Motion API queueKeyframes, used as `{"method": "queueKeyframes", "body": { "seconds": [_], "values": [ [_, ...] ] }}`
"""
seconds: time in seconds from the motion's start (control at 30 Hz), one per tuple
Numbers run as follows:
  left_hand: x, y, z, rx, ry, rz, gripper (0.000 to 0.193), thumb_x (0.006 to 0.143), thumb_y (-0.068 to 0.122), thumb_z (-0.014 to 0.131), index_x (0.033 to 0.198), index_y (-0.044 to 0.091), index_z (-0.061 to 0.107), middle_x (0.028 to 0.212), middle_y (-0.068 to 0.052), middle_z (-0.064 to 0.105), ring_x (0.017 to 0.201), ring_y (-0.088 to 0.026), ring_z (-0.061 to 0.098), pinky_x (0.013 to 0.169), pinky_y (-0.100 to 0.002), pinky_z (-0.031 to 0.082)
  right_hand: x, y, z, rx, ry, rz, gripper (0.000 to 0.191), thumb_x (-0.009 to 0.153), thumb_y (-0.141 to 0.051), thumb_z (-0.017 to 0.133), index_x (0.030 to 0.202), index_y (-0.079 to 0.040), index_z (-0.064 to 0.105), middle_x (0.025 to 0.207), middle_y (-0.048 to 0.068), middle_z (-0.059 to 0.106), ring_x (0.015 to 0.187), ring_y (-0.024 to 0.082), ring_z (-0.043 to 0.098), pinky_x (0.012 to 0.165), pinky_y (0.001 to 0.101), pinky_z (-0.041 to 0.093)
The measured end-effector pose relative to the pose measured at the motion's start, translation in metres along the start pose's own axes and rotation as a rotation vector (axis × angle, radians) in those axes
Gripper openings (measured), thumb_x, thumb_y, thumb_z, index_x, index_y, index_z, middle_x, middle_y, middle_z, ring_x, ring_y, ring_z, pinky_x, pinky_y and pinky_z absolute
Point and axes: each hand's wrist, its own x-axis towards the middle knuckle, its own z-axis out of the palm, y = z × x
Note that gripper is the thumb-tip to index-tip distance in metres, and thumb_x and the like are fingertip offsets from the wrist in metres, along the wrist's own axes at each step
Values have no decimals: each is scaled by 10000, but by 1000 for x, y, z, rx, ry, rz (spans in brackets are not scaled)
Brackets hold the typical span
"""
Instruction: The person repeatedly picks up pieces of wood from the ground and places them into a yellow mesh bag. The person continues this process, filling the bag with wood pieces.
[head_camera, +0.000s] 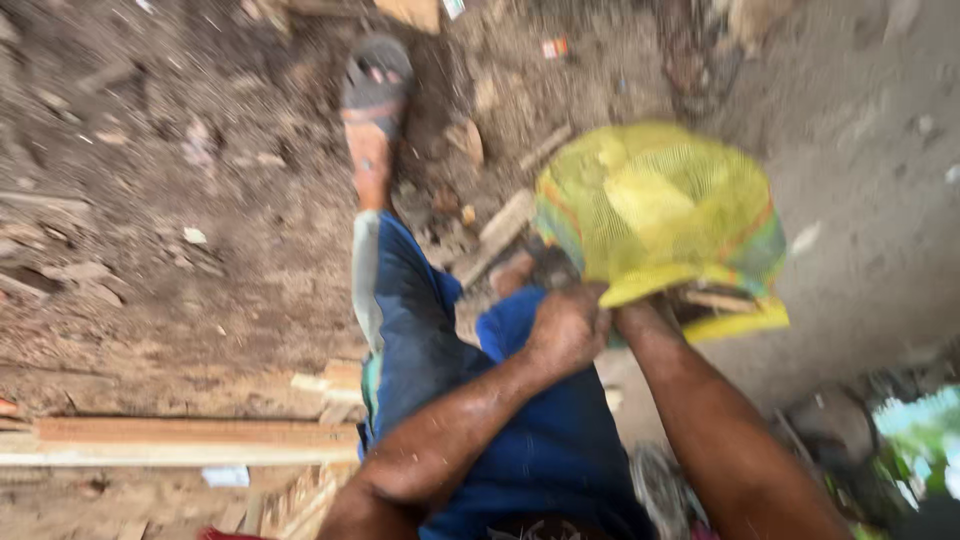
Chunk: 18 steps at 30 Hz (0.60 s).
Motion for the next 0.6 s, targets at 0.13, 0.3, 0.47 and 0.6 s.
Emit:
{"method": "queueKeyframes", "body": {
  "seconds": [0.13,0.3,0.47,0.6],
  "values": [
    [-2,-14,-3,-63,-63,-78,315,848,93,666,1149,3,662,989,-244,703,950,-441,694,838,-523,559,-9,2,6,-21,-24,43,541,882,-461,688,1278,-94,659,1271,220,667,1175,374,641,1022,493,496],
    [-2,-32,-7,-50,-101,-43,288,837,117,684,1107,17,675,955,-229,714,951,-434,700,878,-533,551,-37,-13,-20,-77,-112,101,530,882,-463,693,1259,-91,670,1251,221,679,1158,373,656,1012,490,510],
    [3,-32,-16,-95,-135,-57,349,839,126,678,1171,20,667,1028,-233,712,999,-432,690,903,-527,550,-87,-77,-129,-156,-389,79,519,883,-465,697,1240,-89,682,1232,223,690,1141,372,671,1001,488,524],
    [5,-32,-29,-51,-322,-232,435,843,191,704,1245,35,642,1018,-223,713,979,-400,706,920,-517,550,-87,-130,-234,130,-589,123,536,869,-504,652,1320,-219,708,1122,79,793,1038,241,725,888,402,579]
  ]
}}
